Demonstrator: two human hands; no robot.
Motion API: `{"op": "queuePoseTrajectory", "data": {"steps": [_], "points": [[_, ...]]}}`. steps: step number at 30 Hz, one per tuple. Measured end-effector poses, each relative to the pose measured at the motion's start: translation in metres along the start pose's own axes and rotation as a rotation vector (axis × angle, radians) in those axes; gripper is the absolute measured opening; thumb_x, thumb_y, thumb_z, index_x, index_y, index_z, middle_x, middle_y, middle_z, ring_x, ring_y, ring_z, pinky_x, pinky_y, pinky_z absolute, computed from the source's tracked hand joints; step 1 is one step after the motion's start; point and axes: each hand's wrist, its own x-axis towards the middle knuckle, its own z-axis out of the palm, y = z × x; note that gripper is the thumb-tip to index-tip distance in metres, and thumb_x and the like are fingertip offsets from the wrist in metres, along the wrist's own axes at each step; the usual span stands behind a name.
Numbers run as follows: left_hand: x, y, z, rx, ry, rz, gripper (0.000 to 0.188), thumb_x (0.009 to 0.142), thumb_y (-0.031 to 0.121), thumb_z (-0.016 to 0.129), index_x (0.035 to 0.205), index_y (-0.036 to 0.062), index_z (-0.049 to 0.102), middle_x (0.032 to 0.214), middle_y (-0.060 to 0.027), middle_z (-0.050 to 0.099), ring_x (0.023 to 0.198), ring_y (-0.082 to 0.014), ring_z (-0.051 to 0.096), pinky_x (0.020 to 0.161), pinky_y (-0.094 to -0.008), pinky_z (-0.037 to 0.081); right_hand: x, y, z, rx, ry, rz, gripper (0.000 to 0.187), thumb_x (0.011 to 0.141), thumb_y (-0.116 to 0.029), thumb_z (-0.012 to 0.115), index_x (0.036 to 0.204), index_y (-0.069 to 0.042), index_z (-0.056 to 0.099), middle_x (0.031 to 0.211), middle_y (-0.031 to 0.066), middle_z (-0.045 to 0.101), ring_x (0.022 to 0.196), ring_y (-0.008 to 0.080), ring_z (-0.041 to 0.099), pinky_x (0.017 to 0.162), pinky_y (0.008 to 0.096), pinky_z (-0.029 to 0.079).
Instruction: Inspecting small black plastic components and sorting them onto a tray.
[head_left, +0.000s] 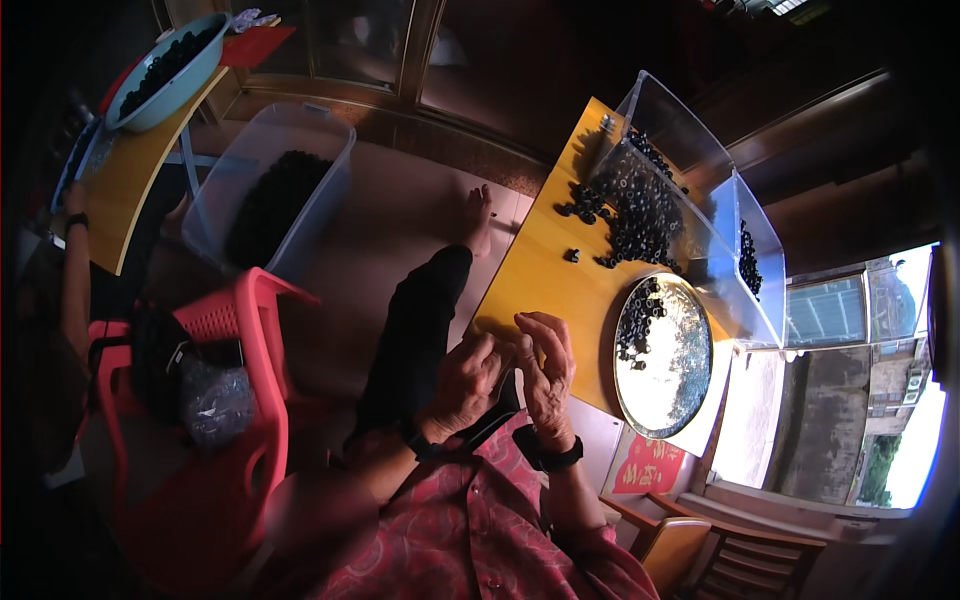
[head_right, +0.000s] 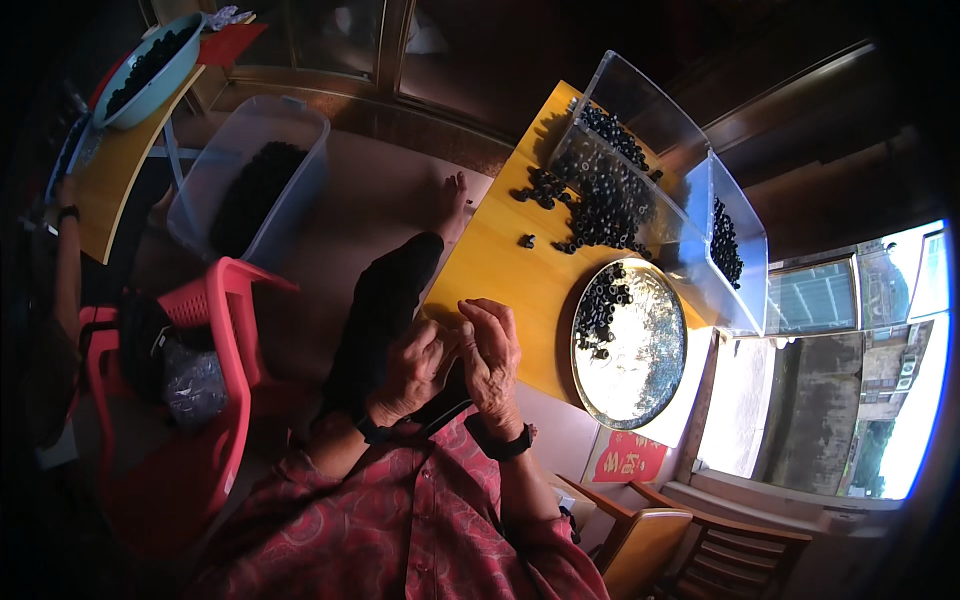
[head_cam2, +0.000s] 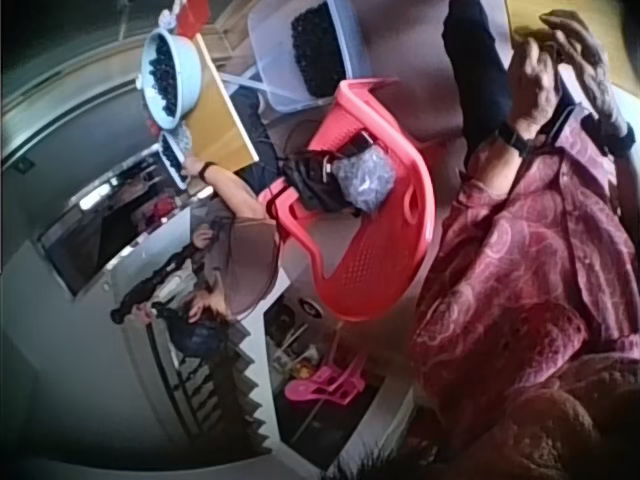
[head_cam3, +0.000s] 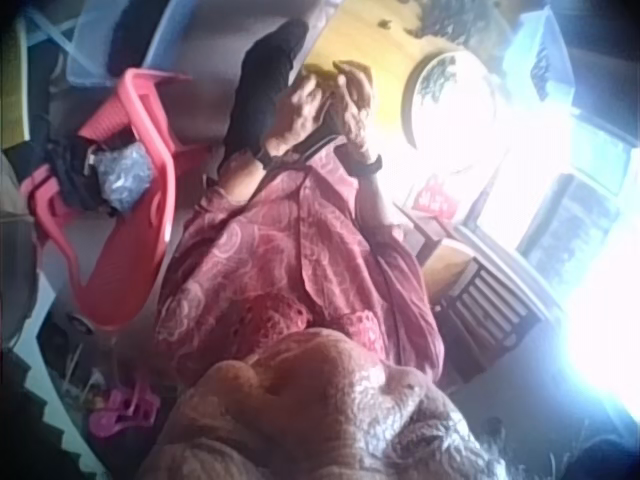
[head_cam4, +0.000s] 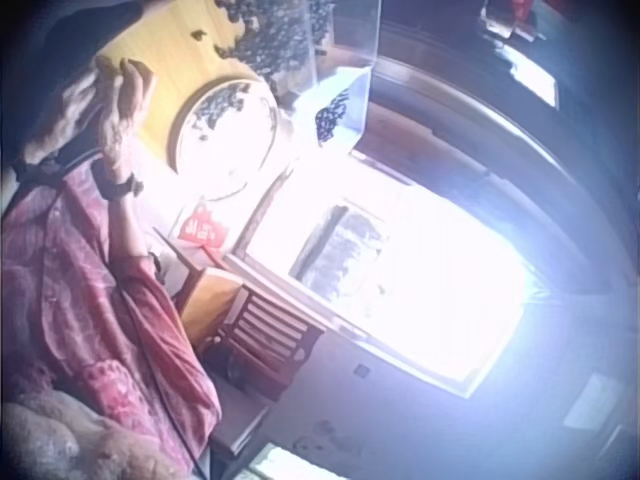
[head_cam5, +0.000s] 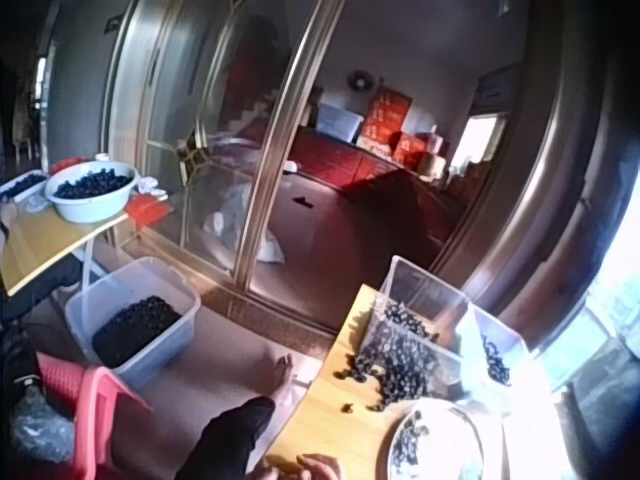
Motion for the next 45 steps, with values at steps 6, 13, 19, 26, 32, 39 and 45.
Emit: {"op": "queuePoseTrajectory", "data": {"steps": [6,13,19,26,32,39,45], "points": [[0.008,0.005,-0.003,0.087,0.063,0.056,0.01,0.077,-0.001,0.065,0.082,0.0002,0.057,0.082,-0.0133,0.051,0.079,-0.0299,0.057,0.065,-0.0373,0.049,-0.017,-0.005,-0.014,-0.306,-0.077,-0.095,0.022,0.085,0.0,0.063,0.107,-0.002,0.069,0.103,0.015,0.067,0.095,0.0306,0.065,0.082,0.0349,0.053],[0.008,0.01,-0.004,0.1,0.035,0.028,0.016,0.078,0.001,0.068,0.091,0.0007,0.06,0.085,-0.0122,0.053,0.082,-0.0286,0.059,0.068,-0.0355,0.051,-0.023,-0.002,-0.014,-0.276,-0.045,-0.092,0.024,0.085,0.0,0.065,0.108,-0.002,0.07,0.102,0.0157,0.07,0.092,0.0275,0.069,0.08,0.0332,0.055],[0.002,0.01,0.003,0.029,0.101,-0.056,0.032,0.078,0.001,0.07,0.108,0.0019,0.06,0.091,-0.012,0.057,0.086,-0.0301,0.061,0.071,-0.0357,0.052,-0.027,0.004,-0.014,-0.252,0.0,-0.032,0.02,0.085,0.0,0.066,0.104,-0.002,0.071,0.095,0.0151,0.069,0.084,0.0283,0.07,0.073,0.032,0.056],[-0.01,0.008,0.005,-0.109,0.137,-0.124,0.031,0.083,0.001,0.069,0.112,0.0029,0.061,0.092,-0.0137,0.062,0.082,-0.0309,0.065,0.067,-0.0359,0.054,-0.027,0.012,-0.022,-0.015,0.061,0.205,0.019,0.09,-0.01,0.068,0.106,-0.001,0.07,0.088,0.009,0.07,0.077,0.0171,0.067,0.07,0.0269,0.053],[-0.005,0.017,-0.004,-0.539,-0.023,-0.462,0.012,0.089,0.006,0.067,0.098,-0.0015,0.068,0.077,-0.0107,0.068,0.069,-0.0165,0.069,0.063,-0.0266,0.053,-0.028,0.0,-0.022,0.338,0.078,0.42,0.024,0.093,-0.014,0.067,0.107,0.004,0.069,0.083,0.0053,0.069,0.07,0.0095,0.059,0.066,0.0228,0.048],[-0.007,0.019,-0.005,-0.826,-0.045,-0.623,0.017,0.092,0.011,0.066,0.102,-0.0021,0.068,0.08,-0.0045,0.071,0.069,-0.009,0.067,0.065,-0.0228,0.053,-0.038,0.002,-0.022,0.442,0.032,0.424,0.024,0.094,-0.011,0.065,0.113,0.003,0.067,0.089,0.0057,0.07,0.08,0.0104,0.065,0.076,0.0223,0.051],[-0.006,0.021,-0.014,-1.054,-0.112,-0.765,0.02,0.093,0.017,0.066,0.102,-0.0009,0.069,0.083,-0.0041,0.072,0.07,-0.0085,0.067,0.066,-0.0214,0.053,-0.044,-0.003,-0.031,0.372,-0.041,0.457,0.026,0.093,-0.009,0.065,0.116,0.003,0.066,0.093,0.0082,0.072,0.084,0.0126,0.067,0.077,0.0242,0.053]]}}
